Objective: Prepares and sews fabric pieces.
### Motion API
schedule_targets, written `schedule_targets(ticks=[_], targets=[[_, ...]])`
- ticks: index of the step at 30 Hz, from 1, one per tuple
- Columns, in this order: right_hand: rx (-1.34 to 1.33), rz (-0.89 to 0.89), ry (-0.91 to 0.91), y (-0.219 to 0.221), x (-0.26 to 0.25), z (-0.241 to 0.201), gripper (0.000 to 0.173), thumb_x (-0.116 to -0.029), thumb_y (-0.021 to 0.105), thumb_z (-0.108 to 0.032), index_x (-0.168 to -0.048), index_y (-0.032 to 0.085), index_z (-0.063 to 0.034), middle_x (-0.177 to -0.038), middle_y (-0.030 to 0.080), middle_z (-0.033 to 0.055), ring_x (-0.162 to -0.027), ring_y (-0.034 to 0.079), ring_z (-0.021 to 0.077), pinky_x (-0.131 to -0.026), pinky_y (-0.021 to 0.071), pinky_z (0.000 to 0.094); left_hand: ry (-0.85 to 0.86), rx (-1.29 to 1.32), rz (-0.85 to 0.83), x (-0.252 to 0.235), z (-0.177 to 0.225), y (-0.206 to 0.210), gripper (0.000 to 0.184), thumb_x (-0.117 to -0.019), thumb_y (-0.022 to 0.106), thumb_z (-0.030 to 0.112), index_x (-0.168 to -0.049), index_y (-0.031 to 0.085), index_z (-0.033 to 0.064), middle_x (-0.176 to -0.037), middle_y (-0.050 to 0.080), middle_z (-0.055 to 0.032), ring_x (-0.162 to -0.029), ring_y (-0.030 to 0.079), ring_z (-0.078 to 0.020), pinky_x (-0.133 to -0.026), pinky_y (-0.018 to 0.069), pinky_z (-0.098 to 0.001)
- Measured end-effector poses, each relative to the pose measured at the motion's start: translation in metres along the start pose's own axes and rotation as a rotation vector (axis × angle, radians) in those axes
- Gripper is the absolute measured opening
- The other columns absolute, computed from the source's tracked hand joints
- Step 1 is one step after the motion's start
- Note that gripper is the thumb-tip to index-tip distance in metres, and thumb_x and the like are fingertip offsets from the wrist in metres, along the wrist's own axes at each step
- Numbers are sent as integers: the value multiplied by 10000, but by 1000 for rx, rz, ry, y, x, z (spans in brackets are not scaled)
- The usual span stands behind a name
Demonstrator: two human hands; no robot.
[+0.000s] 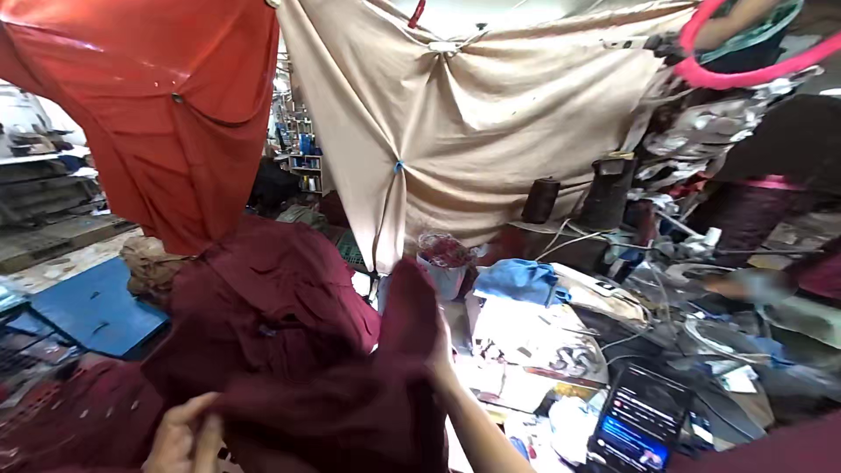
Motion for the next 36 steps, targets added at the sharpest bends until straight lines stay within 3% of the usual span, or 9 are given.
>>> schedule_targets(ticks=[2,5,9,13,17,20,24,32,36], targets=[[175,-228,-43,23,-41,21,790,-898,773,-202,-1568,383,-52,-1478,534,207,-1338,551,313,-1120,449,511,-199,-218,204,3,-44,-20,398,-968,569,17,-1317,471,-146,-1276,584,-176,-1173,575,-115,-995,500,-256],[237,-398,49,44,-42,54,733,-920,762,-205,-1562,417,-125,-1440,579,190,-1269,614,326,-1071,498,527,-252,-401,-35,20,-88,-16,550,-933,621,65,-1390,444,-185,-1451,469,-384,-1372,475,-461,-1107,430,-549],[196,-451,142,53,-5,81,456,-962,664,-130,-1389,568,-4,-1356,624,199,-1253,622,271,-1089,493,407,-90,-335,-444,38,-108,46,282,-978,562,89,-1194,717,-5,-1272,708,-143,-1237,656,-281,-1073,518,-460],[334,-250,68,47,31,87,234,-972,615,-130,-1108,733,20,-1096,723,176,-1068,689,264,-991,532,402,111,-296,-676,11,-119,102,331,-1002,455,29,-1175,736,48,-1335,681,-112,-1284,627,-261,-1098,494,-457],[493,-433,334,54,50,102,501,-976,667,-414,-1257,669,2,-1259,646,216,-1213,613,331,-1077,468,471,300,-457,-780,-36,-130,143,408,-904,510,-103,-1170,751,91,-1353,678,-91,-1354,568,-321,-1135,392,-621],[461,-450,425,61,52,125,634,-961,683,-450,-1424,562,-34,-1402,551,246,-1295,559,349,-1114,441,471,195,-735,-931,-63,-141,160,520,-896,578,-90,-1351,672,144,-1474,591,-80,-1464,428,-346,-1192,257,-647],[261,-446,348,65,52,137,309,-983,661,-229,-1200,696,-12,-1212,637,211,-1152,604,293,-1042,466,412,16,-995,-1040,-78,-142,170,526,-942,560,-54,-1428,603,143,-1404,606,-174,-1398,477,-366,-1194,272,-573],[-177,-328,-237,-38,68,-28,161,-992,602,-164,-1036,664,-23,-1085,677,21,-948,646,47,-808,564,251,201,-611,-824,-101,-117,132,134,-962,656,64,-1002,753,-19,-1065,722,-222,-1113,656,-422,-1010,489,-588],[103,-114,-467,-127,74,-125,168,-1040,561,-247,-1109,682,-153,-943,711,-69,-670,631,-11,-574,558,180,286,-365,-571,-115,-35,83,163,-979,613,52,-1099,709,-1,-1098,716,-148,-1026,687,-300,-930,557,-511]])
Point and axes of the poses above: each hand's wrist, its own x-axis away from the middle knuckle, its own y-axis out of the palm, z = x × y, the point moved 4 cm from there along -x, towards the middle knuckle
